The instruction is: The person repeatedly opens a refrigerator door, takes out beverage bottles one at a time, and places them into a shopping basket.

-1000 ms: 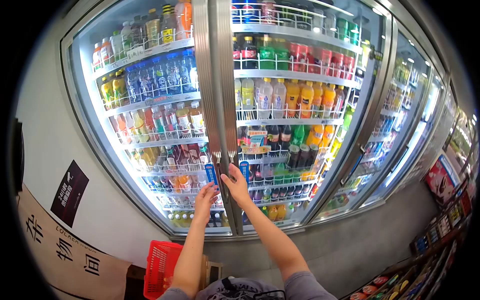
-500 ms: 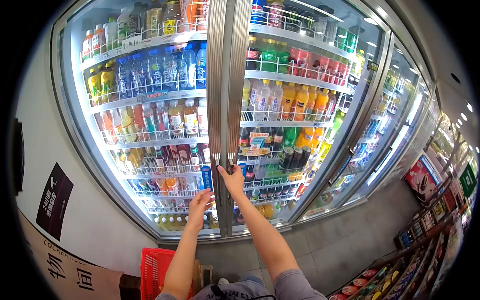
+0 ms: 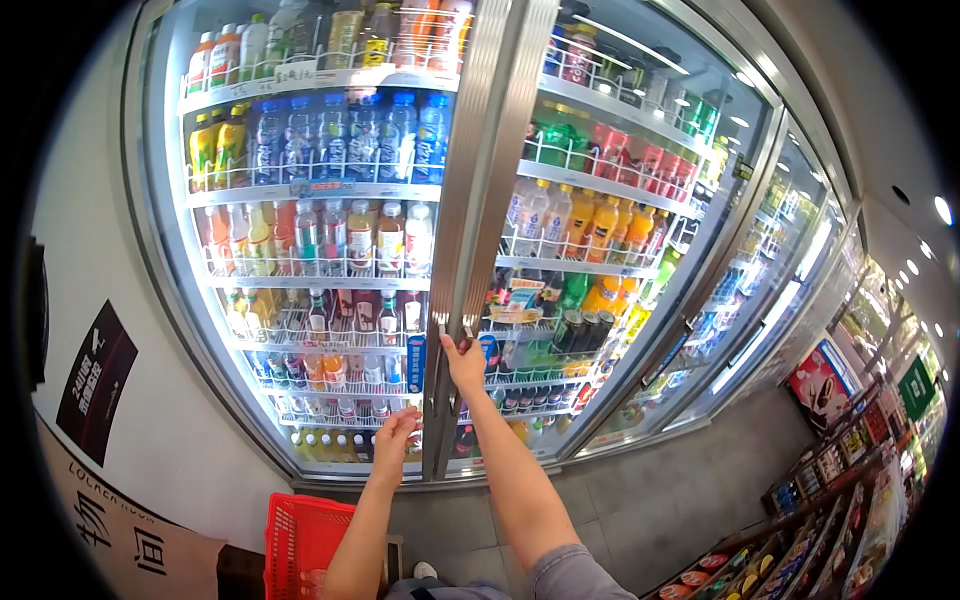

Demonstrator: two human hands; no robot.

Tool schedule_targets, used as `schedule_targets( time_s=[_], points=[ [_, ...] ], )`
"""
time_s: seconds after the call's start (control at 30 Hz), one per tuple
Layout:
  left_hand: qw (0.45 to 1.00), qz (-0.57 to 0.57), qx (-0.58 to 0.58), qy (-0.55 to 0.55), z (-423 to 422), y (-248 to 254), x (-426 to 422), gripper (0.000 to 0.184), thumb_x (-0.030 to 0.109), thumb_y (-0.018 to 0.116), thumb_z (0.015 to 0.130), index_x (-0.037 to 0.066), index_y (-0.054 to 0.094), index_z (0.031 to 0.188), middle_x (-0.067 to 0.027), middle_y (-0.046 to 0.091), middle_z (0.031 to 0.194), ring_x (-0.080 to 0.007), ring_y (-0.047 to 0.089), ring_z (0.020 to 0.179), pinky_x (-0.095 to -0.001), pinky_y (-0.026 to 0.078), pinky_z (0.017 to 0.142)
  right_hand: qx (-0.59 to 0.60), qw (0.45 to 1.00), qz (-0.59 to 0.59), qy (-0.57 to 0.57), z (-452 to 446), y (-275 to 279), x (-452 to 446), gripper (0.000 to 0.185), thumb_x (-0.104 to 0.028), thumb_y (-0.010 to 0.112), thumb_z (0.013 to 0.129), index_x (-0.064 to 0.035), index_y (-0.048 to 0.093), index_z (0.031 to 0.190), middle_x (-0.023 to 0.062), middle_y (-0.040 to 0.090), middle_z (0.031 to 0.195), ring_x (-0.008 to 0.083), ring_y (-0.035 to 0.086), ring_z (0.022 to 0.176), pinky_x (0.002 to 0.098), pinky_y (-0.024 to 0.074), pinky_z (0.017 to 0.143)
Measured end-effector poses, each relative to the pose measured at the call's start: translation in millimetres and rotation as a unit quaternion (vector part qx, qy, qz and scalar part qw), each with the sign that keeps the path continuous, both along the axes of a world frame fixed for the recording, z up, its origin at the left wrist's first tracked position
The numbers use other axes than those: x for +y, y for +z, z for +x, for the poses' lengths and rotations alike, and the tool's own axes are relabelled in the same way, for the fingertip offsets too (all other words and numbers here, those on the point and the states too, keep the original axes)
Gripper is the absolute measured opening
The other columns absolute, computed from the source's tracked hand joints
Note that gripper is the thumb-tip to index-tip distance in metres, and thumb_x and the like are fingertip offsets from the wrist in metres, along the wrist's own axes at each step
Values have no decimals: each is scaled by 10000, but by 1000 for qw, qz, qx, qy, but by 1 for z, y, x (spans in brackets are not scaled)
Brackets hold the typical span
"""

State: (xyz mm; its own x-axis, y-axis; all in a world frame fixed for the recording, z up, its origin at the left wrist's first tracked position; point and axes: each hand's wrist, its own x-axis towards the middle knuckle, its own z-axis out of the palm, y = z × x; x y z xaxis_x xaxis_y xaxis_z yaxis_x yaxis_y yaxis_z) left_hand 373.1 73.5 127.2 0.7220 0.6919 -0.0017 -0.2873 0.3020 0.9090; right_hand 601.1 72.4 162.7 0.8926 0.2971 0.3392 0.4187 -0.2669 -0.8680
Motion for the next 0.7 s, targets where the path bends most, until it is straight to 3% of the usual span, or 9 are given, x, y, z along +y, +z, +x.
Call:
schedule_targets(
  time_s=[0.2,0.3,0.33,0.5,0.6,0.7],
  points=[
    [1000,5,-11,15,-8,5,4,303,189,566,964,57,596,1236,-44,635,1176,-120,597,1003,-262,457,849,-2,1000,-11,-12,-14,-4,-19,624,-643,705,751,-52,512,804,95,587,720,297,609,728,415,468,701],
    [999,29,-19,7,2,9,-3,292,200,555,972,65,601,1227,-43,640,1169,-120,603,1007,-261,455,844,31,999,27,22,-15,-17,-48,589,-598,517,922,-25,564,794,56,571,704,165,551,681,331,444,644],
    [1000,26,-17,0,6,15,-11,298,206,550,975,65,598,1233,-42,640,1170,-122,603,1012,-267,457,849,63,996,40,45,-23,-13,-62,603,-560,397,988,-27,565,762,44,574,697,139,540,673,305,427,632],
    [998,53,-5,-36,25,29,-62,394,213,527,985,64,518,1349,-73,569,1320,-151,560,1137,-297,441,926,109,990,74,48,-68,5,-140,561,-480,422,1001,3,621,795,65,619,723,135,575,702,286,452,680],
    [995,92,-11,-35,33,29,-92,408,203,524,985,52,504,1364,-73,562,1328,-157,550,1153,-296,435,945,116,989,85,42,-97,13,-187,571,-513,431,979,-20,693,860,141,695,788,214,680,786,340,494,736],
    [993,112,-17,-43,32,29,-121,433,188,524,982,35,477,1384,-76,555,1335,-164,541,1169,-302,425,967,86,991,99,-2,-100,-15,-225,498,-474,481,971,-27,690,908,113,695,770,201,673,744,332,493,704]
  ],
)
